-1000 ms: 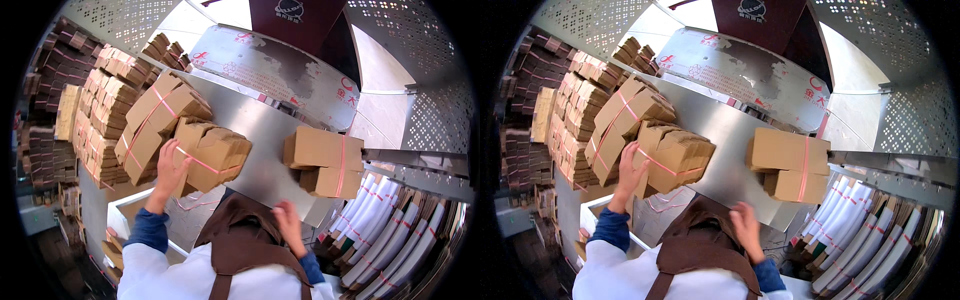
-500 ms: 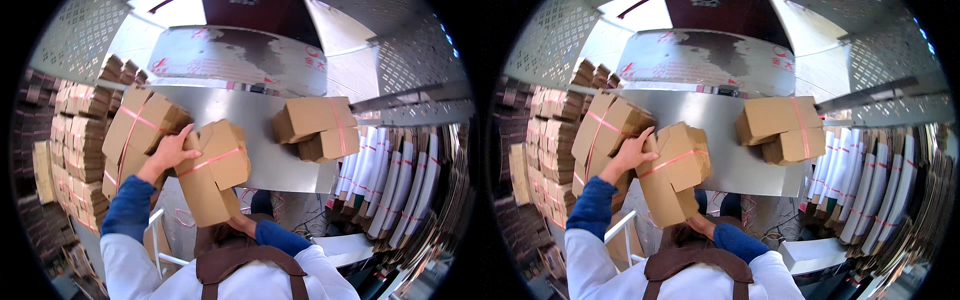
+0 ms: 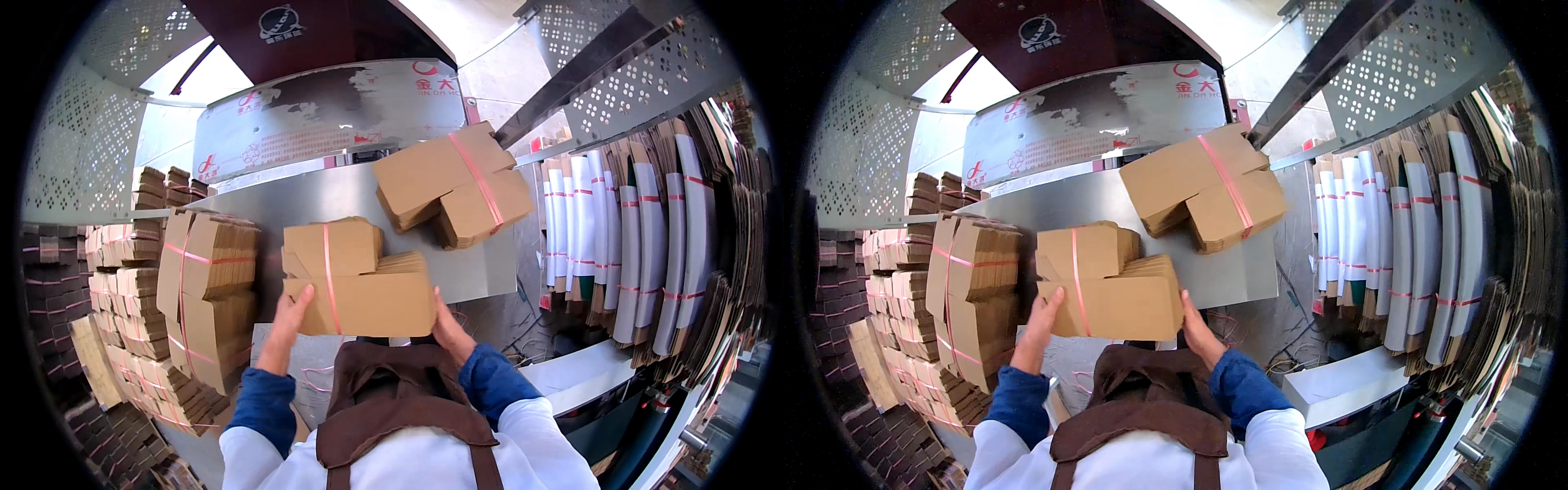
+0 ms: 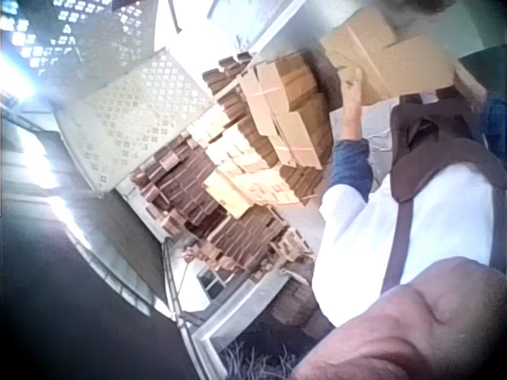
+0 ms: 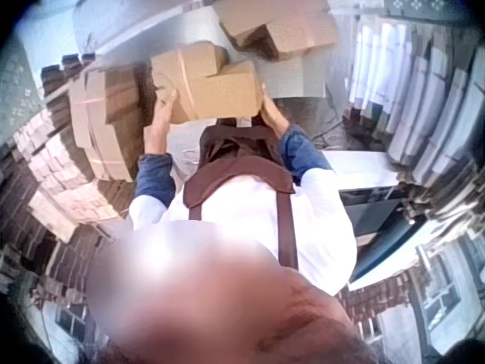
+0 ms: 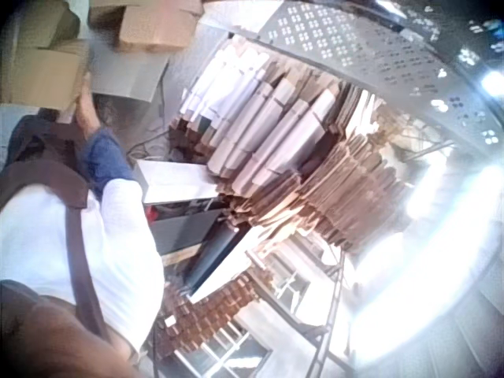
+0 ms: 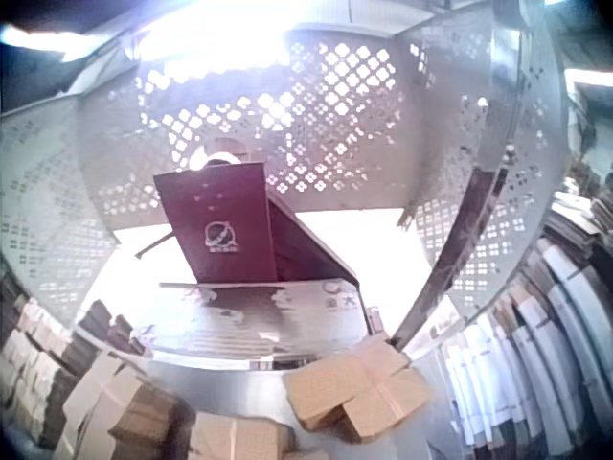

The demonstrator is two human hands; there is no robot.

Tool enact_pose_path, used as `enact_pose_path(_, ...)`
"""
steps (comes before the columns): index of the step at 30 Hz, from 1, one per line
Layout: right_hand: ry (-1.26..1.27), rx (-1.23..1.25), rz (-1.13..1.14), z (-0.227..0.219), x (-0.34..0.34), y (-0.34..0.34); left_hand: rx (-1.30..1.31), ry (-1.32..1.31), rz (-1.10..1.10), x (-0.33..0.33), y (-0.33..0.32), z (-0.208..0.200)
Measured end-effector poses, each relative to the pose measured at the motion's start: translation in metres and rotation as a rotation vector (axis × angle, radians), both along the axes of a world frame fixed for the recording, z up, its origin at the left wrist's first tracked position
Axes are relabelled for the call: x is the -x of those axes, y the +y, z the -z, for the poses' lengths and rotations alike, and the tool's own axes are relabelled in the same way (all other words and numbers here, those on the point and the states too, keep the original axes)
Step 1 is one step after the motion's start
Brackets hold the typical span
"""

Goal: The person gathers stacks of flat cardboard pieces, aligns them, and secures them with pink rubber bands. The person then stacks the finished bundles on a nearby table.

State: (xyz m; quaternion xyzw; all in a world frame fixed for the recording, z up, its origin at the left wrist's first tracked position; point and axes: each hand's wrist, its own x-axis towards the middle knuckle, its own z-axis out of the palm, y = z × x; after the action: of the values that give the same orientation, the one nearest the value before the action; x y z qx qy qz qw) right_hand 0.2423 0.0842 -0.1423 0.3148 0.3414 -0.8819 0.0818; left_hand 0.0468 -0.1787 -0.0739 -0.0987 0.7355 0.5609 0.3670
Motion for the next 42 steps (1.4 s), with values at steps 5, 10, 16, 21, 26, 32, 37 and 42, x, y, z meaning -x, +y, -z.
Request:
enact_pose_path(5, -0.151, -0.065, 0.083, -0.013, 0.015, 0.058, -0.09, -0.041, -0.217, -0.048, 0.056, -0.014)
enact_pose_path(10, -0.244, -0.151, 0.068, -0.009, 0.047, 0.075, -0.11, -0.085, -0.353, -0.045, 0.072, -0.019)
enact_pose_path(16, -0.266, -0.496, 0.232, -0.013, 0.033, 0.103, -0.095, -0.079, -0.39, -0.038, 0.082, -0.01)
enact_pose_path(21, -0.221, -1.573, 0.341, -0.088, 0.074, 0.217, -0.051, -0.15, -0.433, -0.039, 0.077, -0.018)
enact_pose_path(26, -0.041, -1.186, -0.23, -0.059, 0.132, 0.268, -0.047, -0.101, -0.396, -0.021, 0.075, -0.012)
enact_pose_path(32, 0.092, -1.012, -0.111, -0.043, 0.122, 0.261, -0.071, -0.174, -0.413, 0.031, 0.076, -0.015)
enact_pose_path(37, 0.103, -1.045, -0.098, -0.036, 0.118, 0.262, -0.002, -0.167, -0.44, 0.023, 0.089, -0.022)
enact_pose_path(42, -0.013, -0.782, -0.117, -0.051, 0.103, 0.267, -0.023, -0.23, -0.27, 0.018, 0.075, -0.017)
